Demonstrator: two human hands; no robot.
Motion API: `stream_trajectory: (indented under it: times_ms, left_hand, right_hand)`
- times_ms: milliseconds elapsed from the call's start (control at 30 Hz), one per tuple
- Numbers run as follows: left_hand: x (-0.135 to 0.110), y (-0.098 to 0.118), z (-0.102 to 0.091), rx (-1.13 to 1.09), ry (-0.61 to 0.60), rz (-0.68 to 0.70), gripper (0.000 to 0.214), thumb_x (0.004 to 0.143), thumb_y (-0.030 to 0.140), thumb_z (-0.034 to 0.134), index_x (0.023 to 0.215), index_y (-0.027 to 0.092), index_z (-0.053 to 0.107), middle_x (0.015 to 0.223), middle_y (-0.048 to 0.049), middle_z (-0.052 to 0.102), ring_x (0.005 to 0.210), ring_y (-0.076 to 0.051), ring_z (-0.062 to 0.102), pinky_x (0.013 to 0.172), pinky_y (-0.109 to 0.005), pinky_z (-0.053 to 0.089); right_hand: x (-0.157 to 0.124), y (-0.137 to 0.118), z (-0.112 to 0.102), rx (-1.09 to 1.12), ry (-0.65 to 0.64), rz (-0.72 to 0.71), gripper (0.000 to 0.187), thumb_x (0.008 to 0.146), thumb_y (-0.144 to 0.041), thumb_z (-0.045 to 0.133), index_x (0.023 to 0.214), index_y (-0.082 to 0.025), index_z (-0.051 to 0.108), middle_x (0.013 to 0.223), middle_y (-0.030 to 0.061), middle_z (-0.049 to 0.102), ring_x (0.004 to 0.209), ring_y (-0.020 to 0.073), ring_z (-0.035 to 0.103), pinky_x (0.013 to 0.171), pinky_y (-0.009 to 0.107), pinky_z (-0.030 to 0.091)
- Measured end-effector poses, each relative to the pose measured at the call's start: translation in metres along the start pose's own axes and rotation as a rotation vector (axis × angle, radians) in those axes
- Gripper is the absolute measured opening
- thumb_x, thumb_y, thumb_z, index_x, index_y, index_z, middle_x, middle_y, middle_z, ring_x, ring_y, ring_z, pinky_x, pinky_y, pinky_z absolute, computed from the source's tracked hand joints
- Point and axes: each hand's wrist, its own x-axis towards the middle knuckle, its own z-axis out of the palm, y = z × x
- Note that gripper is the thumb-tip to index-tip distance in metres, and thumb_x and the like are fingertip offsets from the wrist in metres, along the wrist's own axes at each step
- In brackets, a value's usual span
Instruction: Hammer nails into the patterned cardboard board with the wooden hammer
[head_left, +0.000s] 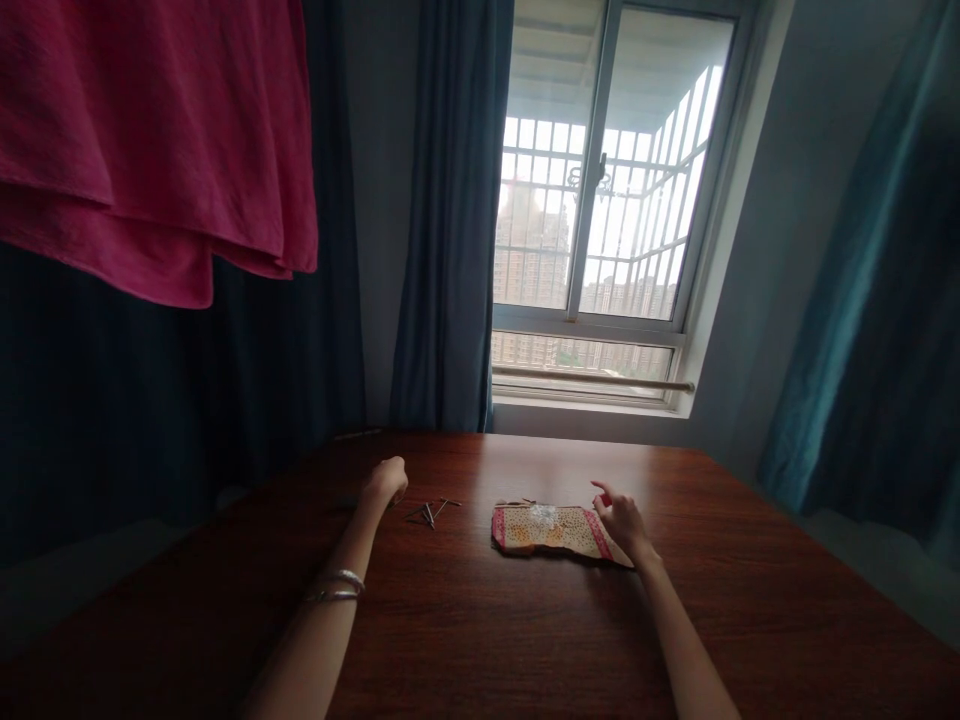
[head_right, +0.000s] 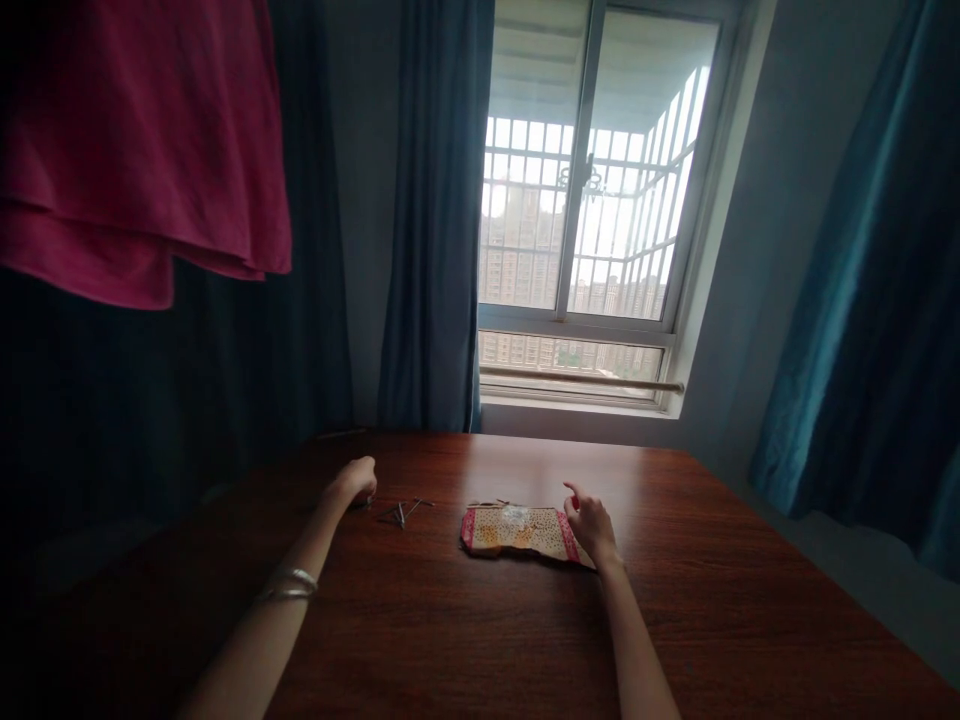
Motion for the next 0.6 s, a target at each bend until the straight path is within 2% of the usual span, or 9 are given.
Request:
stream_trajectory:
  times_ms: [133, 367, 533, 600]
  left_hand:
    - [0.009, -0.011, 0.006, 0.049, -0.12, -0.116, 0.017, 0.045, 0.012, 0.067, 0.037, 0.014, 0.052, 0.04, -0.0081, 0.055, 0.059, -0.027, 0.062, 0.053, -0.031, 0.046]
    - [0.024, -0.021, 0.024, 0.079, -0.161, -0.088, 0.017, 0.047, 0.004, 0.064, 0.037, 0.013, 0.052, 0.047, -0.0086, 0.058, 0.057, -0.022, 0.062, 0.058, -0.027, 0.048]
    - [0.019, -0.02, 0.024, 0.053, -0.143, -0.097, 0.016, 0.047, 0.005, 0.065, 0.039, 0.012, 0.052, 0.051, -0.0095, 0.061, 0.058, -0.022, 0.063, 0.058, -0.027, 0.048]
    - [0.011, -0.015, 0.022, 0.026, -0.072, -0.062, 0.014, 0.046, 0.009, 0.068, 0.042, 0.012, 0.055, 0.049, -0.0092, 0.06, 0.058, -0.024, 0.062, 0.056, -0.028, 0.048]
  right_hand:
    - [0.0, 0.002, 0.001, -0.019, -0.014, 0.003, 0.035, 0.078, -0.024, 0.044, 0.109, -0.026, 0.06, 0.076, 0.0026, 0.069, 0.074, 0.0195, 0.063, 0.068, 0.027, 0.041]
    - [-0.001, 0.001, 0.0, -0.033, -0.045, 0.004, 0.032, 0.077, -0.024, 0.045, 0.104, -0.027, 0.062, 0.078, 0.0031, 0.07, 0.073, 0.0192, 0.064, 0.066, 0.027, 0.041]
    - [-0.002, -0.003, -0.002, -0.033, -0.055, 0.007, 0.03, 0.077, -0.024, 0.046, 0.101, -0.027, 0.064, 0.081, 0.0036, 0.07, 0.077, 0.0196, 0.064, 0.067, 0.026, 0.042]
    - [-0.003, -0.004, -0.003, -0.031, -0.057, 0.006, 0.03, 0.078, -0.024, 0.046, 0.101, -0.027, 0.064, 0.081, 0.0038, 0.07, 0.077, 0.0194, 0.064, 0.068, 0.027, 0.042]
